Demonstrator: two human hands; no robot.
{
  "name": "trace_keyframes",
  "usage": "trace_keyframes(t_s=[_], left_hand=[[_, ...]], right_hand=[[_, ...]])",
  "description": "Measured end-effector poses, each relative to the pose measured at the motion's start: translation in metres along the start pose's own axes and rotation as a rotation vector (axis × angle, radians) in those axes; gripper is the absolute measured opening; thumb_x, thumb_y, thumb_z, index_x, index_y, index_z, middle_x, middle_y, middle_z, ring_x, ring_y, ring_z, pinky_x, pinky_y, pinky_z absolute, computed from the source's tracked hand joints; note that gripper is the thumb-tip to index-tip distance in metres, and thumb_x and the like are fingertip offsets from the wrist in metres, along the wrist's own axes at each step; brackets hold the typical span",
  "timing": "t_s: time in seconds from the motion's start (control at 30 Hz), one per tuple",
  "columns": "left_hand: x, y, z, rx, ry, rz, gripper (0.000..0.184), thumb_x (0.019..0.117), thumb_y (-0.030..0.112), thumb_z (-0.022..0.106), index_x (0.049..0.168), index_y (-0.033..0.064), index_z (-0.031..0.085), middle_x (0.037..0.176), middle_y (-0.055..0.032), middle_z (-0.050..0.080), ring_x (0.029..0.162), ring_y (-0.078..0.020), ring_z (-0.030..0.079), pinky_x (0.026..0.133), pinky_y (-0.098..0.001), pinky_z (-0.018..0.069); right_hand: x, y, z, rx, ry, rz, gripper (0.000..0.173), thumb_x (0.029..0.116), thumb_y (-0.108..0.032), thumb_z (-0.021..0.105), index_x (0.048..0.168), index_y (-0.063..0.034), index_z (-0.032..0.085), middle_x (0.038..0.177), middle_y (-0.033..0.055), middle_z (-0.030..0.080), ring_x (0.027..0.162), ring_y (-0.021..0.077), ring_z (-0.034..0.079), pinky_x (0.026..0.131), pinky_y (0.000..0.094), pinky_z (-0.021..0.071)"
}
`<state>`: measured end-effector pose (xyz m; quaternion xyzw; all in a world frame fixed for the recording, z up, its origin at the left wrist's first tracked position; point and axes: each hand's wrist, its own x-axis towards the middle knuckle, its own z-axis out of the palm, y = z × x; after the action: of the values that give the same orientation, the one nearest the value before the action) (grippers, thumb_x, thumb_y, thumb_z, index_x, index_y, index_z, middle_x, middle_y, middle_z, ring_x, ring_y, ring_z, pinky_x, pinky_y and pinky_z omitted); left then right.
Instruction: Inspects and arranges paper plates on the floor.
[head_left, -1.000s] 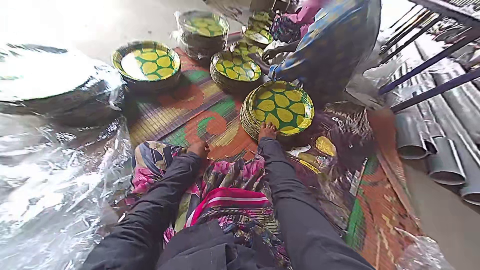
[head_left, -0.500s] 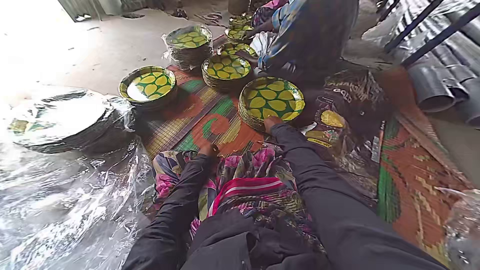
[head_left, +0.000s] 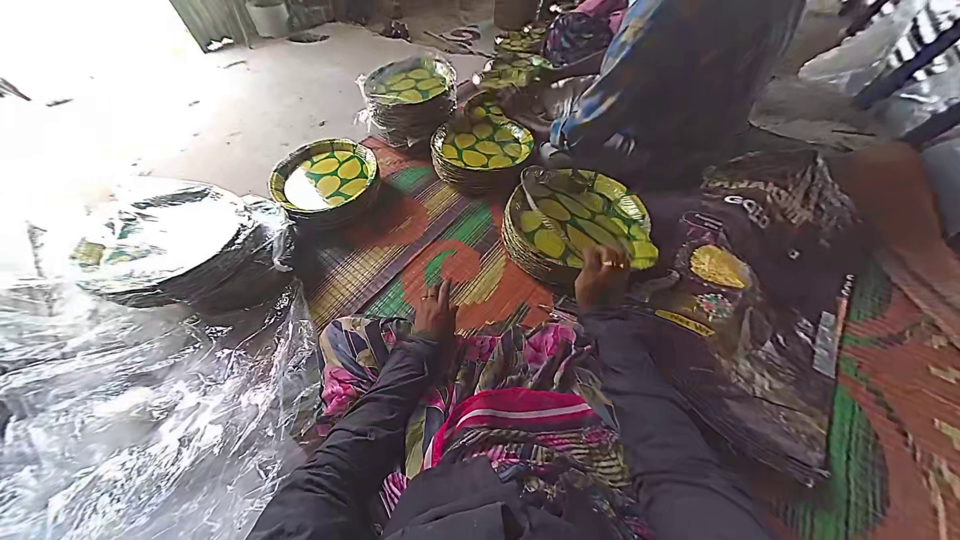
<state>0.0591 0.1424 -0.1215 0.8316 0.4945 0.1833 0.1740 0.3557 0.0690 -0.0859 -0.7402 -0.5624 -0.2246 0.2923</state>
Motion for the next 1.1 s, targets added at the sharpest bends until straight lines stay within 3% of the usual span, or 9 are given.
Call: trace_keyframes(t_s=[0.07, 0.13, 0.23, 0.3, 0.37, 0.6, 0.77, 0.97, 1.1], left_hand=[[-0.002, -0.002, 0.018, 0.069, 0.581, 0.336, 0.047, 0.0934, 0.022, 0.073, 0.136, 0.0046, 0.064, 0.144, -0.0258, 0.058, 0.142, -0.0454, 0.047, 0.118, -0.0669, 0.0299], [-0.004, 0.007, 0.021, 0.209, 0.835, 0.578, 0.022, 0.1011, 0.025, 0.066, 0.123, 0.0245, 0.066, 0.138, -0.0085, 0.064, 0.142, -0.0313, 0.048, 0.118, -0.0658, 0.0223], [-0.026, 0.026, 0.019, 0.303, 0.329, 0.535, 0.035, 0.0969, 0.01, 0.065, 0.13, 0.0162, 0.073, 0.143, -0.0111, 0.065, 0.142, -0.0337, 0.053, 0.115, -0.0722, 0.0274], [-0.015, 0.022, 0.017, 0.29, -0.234, 0.237, 0.032, 0.1008, 0.016, 0.062, 0.129, 0.0018, 0.07, 0.146, -0.0203, 0.06, 0.146, -0.0401, 0.045, 0.124, -0.0696, 0.0095], [0.005, 0.014, 0.016, 0.326, -0.472, -0.021, 0.038, 0.0983, 0.015, 0.066, 0.131, -0.0045, 0.065, 0.136, -0.0257, 0.064, 0.135, -0.0436, 0.055, 0.124, -0.0689, 0.015], [0.011, 0.023, 0.011, 0.35, -0.595, -0.055, 0.045, 0.1037, 0.013, 0.057, 0.147, 0.0014, 0.049, 0.134, -0.0278, 0.063, 0.128, -0.0446, 0.061, 0.105, -0.0609, 0.0482], [0.009, 0.028, 0.003, 0.439, -0.555, 0.108, 0.044, 0.1008, 0.012, 0.058, 0.143, -0.0014, 0.052, 0.137, -0.0261, 0.062, 0.131, -0.0409, 0.059, 0.118, -0.0584, 0.0341], [0.013, 0.014, 0.01, 0.306, -0.583, -0.022, 0.05, 0.0995, 0.017, 0.062, 0.147, 0.0056, 0.051, 0.144, -0.0233, 0.058, 0.136, -0.039, 0.055, 0.117, -0.058, 0.0365], [0.006, 0.002, 0.018, 0.076, -0.243, -0.008, 0.092, 0.0928, 0.025, 0.076, 0.164, 0.006, 0.021, 0.155, -0.0328, 0.041, 0.142, -0.0487, 0.045, 0.116, -0.0624, 0.0373]], right_hand=[[-0.026, -0.028, 0.001, 0.126, 0.122, -0.098, 0.024, 0.1024, -0.004, 0.052, 0.113, 0.01, 0.068, 0.109, 0.0343, 0.068, 0.111, 0.0541, 0.063, 0.102, 0.065, 0.045], [-0.05, -0.054, 0.015, 0.19, 0.107, -0.286, 0.018, 0.0993, -0.004, 0.058, 0.106, 0.0062, 0.072, 0.102, 0.0279, 0.072, 0.104, 0.0469, 0.069, 0.098, 0.0589, 0.0503], [-0.069, -0.082, 0.033, 0.233, -0.183, -0.446, 0.017, 0.0898, 0.006, 0.064, 0.102, 0.004, 0.075, 0.105, 0.0239, 0.075, 0.105, 0.0431, 0.072, 0.096, 0.0585, 0.0548], [-0.079, -0.091, 0.05, 0.266, -0.459, -0.434, 0.022, 0.0942, 0.003, 0.061, 0.112, 0.0035, 0.075, 0.118, 0.0242, 0.072, 0.12, 0.042, 0.066, 0.108, 0.0597, 0.0466], [-0.082, -0.094, 0.062, 0.23, -0.642, -0.429, 0.033, 0.0998, -0.009, 0.062, 0.131, -0.0015, 0.068, 0.14, 0.021, 0.064, 0.14, 0.0389, 0.053, 0.12, 0.0624, 0.0311], [0.004, -0.025, 0.05, -0.054, -0.412, 0.183, 0.064, 0.1027, -0.013, 0.056, 0.159, 0.0048, 0.031, 0.164, 0.0273, 0.032, 0.155, 0.0439, 0.025, 0.124, 0.0655, 0.0161], [0.009, 0.006, 0.046, -0.187, -0.668, 0.163, 0.035, 0.1045, 0.002, 0.043, 0.135, 0.0131, 0.056, 0.125, 0.0343, 0.065, 0.128, 0.0486, 0.059, 0.124, 0.0613, 0.0223], [-0.039, -0.001, 0.015, -0.057, -0.305, 0.166, 0.026, 0.0974, 0.007, 0.053, 0.118, 0.0101, 0.068, 0.122, 0.0337, 0.067, 0.121, 0.0516, 0.061, 0.111, 0.0644, 0.0379], [-0.056, -0.017, 0.004, -0.098, 0.096, -0.128, 0.022, 0.0926, 0.004, 0.064, 0.112, -0.0001, 0.074, 0.098, 0.0257, 0.072, 0.096, 0.046, 0.07, 0.096, 0.0612, 0.0499]])
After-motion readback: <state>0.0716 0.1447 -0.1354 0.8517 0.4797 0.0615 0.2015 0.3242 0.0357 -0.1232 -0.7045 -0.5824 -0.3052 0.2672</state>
